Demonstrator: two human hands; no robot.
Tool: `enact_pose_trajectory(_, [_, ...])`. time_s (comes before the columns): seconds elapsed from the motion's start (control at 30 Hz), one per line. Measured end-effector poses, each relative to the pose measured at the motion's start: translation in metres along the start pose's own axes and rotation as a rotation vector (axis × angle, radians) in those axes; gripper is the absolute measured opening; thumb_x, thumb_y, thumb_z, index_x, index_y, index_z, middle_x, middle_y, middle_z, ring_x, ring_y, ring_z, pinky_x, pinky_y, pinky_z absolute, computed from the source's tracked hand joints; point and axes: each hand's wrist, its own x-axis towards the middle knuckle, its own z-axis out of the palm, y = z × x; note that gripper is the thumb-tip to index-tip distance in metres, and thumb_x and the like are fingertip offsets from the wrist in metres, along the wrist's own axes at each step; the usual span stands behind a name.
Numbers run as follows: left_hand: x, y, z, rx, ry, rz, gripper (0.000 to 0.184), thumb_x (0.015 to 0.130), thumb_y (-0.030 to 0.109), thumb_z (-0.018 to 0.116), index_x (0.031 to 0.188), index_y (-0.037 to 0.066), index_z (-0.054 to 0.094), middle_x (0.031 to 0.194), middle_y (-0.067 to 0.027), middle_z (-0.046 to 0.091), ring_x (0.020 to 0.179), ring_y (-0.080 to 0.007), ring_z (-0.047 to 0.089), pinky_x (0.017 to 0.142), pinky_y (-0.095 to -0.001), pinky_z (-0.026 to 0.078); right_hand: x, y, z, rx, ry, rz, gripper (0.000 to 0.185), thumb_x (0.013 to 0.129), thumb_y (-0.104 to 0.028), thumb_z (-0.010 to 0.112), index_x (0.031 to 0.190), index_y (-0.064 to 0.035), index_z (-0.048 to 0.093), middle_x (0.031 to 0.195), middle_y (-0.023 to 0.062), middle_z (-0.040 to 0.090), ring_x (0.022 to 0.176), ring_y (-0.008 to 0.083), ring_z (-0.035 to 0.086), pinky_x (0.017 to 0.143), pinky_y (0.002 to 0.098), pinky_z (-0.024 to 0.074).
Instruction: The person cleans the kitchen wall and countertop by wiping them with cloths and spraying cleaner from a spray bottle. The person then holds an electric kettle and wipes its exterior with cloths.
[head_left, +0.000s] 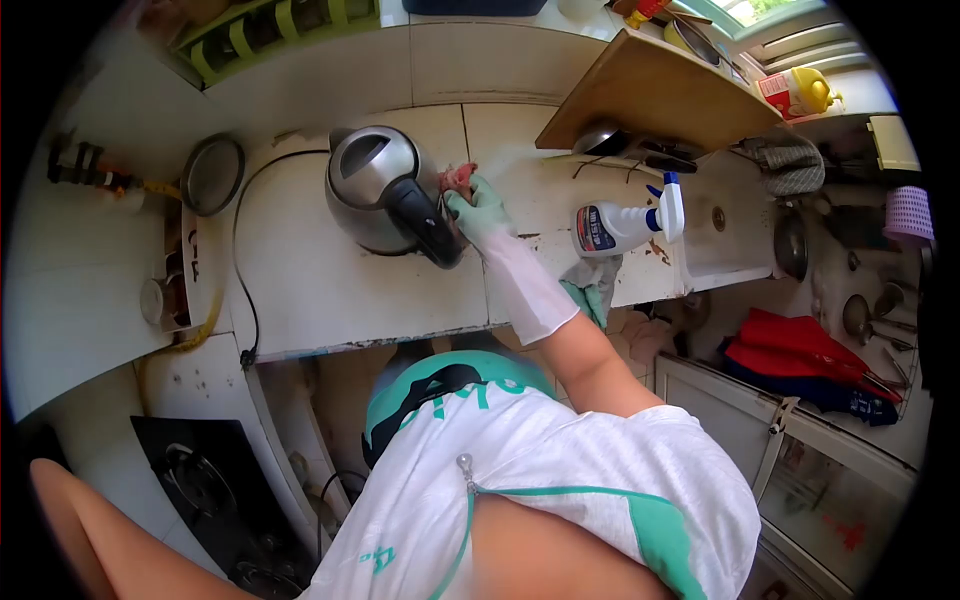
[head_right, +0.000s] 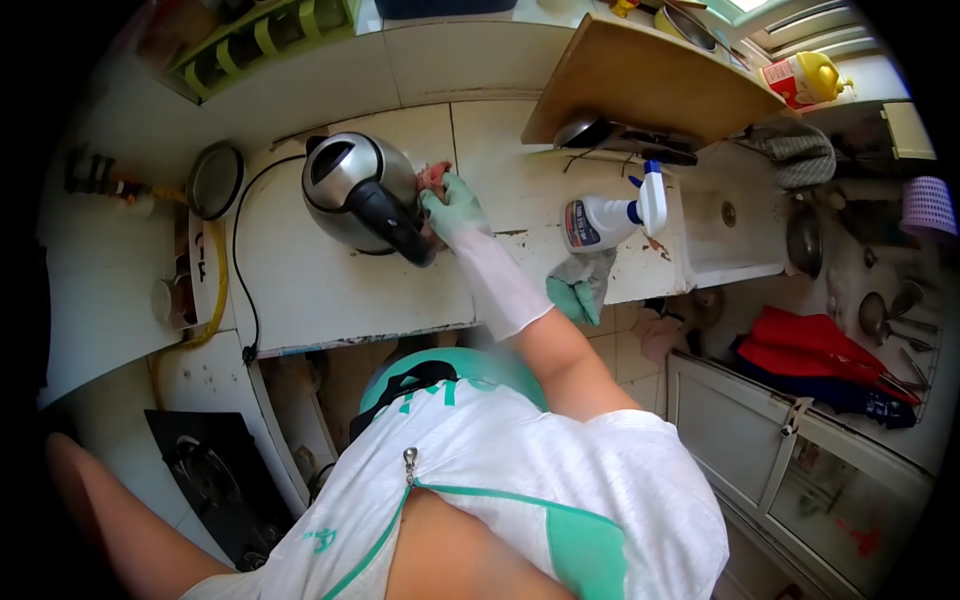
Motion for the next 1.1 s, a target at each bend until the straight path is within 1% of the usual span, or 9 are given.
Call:
enact_pose_trajectory(0.3, [0.010,0.021,-0.044,-0.001,0.102,0.164,0.042,0.100,0.019,0.043,0.133,-0.006,0.051,0.135,-0.0170,0.053,0.127,-0.0233,0.049,0.111,-0.0363,0.034,0.004,-0.005,-0.004,0.123,0.065,0.037,0.029,0.089,-0.015,0.063,0.114,-0.0012,0.056,0.098,0.0072,0.064,0.093,0.0144,0.060,0.082,0.0303,0.0471])
enact_pose_trajectory(0.4, [0.018,0.031,-0.068,0.008,0.213,0.251,0.043,0.100,0.020,0.042,0.133,-0.007,0.050,0.136,-0.0172,0.053,0.128,-0.0235,0.048,0.112,-0.0366,0.033,0.020,0.012,-0.008,0.473,-0.013,-0.084,0.029,0.088,-0.014,0.066,0.112,-0.0005,0.056,0.097,0.0059,0.064,0.092,0.0132,0.060,0.082,0.0302,0.0473])
enact_pose_trajectory(0.57, [0.015,0.020,-0.078,-0.008,0.579,0.119,0.043,0.101,0.020,0.042,0.133,-0.007,0.050,0.136,-0.0175,0.053,0.129,-0.0239,0.048,0.112,-0.0370,0.032,-0.017,-0.059,-0.012,0.382,-0.150,-0.379,0.023,0.086,0.002,0.060,0.109,-0.0019,0.057,0.098,0.0033,0.062,0.090,0.0095,0.058,0.080,0.0253,0.0472])
enact_pose_trajectory(0.63, [0.005,-0.012,-0.038,-0.080,0.523,-0.164,0.044,0.101,0.020,0.041,0.133,-0.007,0.050,0.137,-0.0177,0.052,0.129,-0.0241,0.047,0.113,-0.0372,0.032,-0.015,-0.053,0.001,0.431,-0.183,-0.641,0.026,0.085,0.006,0.058,0.110,-0.0037,0.057,0.096,-0.0006,0.060,0.083,0.0069,0.056,0.074,0.0230,0.0469])
enact_pose_trajectory(0.73, [-0.029,-0.072,0.054,-0.258,0.176,-0.456,0.069,0.091,0.028,0.064,0.148,0.002,0.034,0.151,-0.0160,0.038,0.141,-0.0264,0.032,0.116,-0.0358,0.025,-0.015,-0.032,-0.005,0.491,-0.309,-0.375,0.028,0.084,0.009,0.054,0.108,-0.0055,0.056,0.099,0.0002,0.058,0.086,0.0064,0.055,0.077,0.0221,0.0454])
enact_pose_trajectory(0.77, [-0.021,-0.068,0.067,-0.219,0.046,-0.494,0.085,0.081,0.029,0.078,0.147,0.000,0.033,0.151,-0.0169,0.037,0.141,-0.0273,0.033,0.115,-0.0368,0.026,-0.012,-0.025,-0.006,0.507,-0.363,-0.290,0.027,0.084,0.009,0.054,0.107,-0.0059,0.055,0.100,0.0007,0.058,0.087,0.0069,0.056,0.079,0.0224,0.0452])
enact_pose_trajectory(0.87, [-0.026,-0.092,0.115,-0.339,-0.010,-0.565,0.086,0.082,0.036,0.076,0.148,0.002,0.033,0.143,-0.0184,0.045,0.132,-0.0276,0.043,0.111,-0.0387,0.032,-0.022,-0.011,0.000,0.117,-0.305,0.093,0.028,0.084,0.011,0.052,0.106,-0.0064,0.055,0.102,0.0016,0.059,0.092,0.0083,0.058,0.079,0.0233,0.0458])
enact_pose_trajectory(0.93, [-0.030,-0.099,0.127,-0.392,-0.018,-0.615,0.087,0.079,0.036,0.078,0.146,0.001,0.034,0.138,-0.0179,0.047,0.128,-0.0282,0.047,0.108,-0.0388,0.036,-0.009,0.052,0.030,0.383,-0.161,-0.211,0.026,0.086,0.010,0.051,0.106,-0.0064,0.055,0.100,0.0015,0.061,0.089,0.0091,0.060,0.075,0.0232,0.0468])
enact_pose_trajectory(1.1, [-0.034,-0.093,0.133,-0.262,0.020,-0.590,0.084,0.080,0.033,0.078,0.145,0.001,0.035,0.135,-0.0174,0.048,0.123,-0.0281,0.050,0.105,-0.0389,0.039,-0.024,-0.045,0.015,0.649,-0.186,-0.118,0.014,0.092,0.001,0.054,0.104,-0.0078,0.052,0.083,-0.0018,0.057,0.061,0.0072,0.055,0.050,0.0237,0.0431])
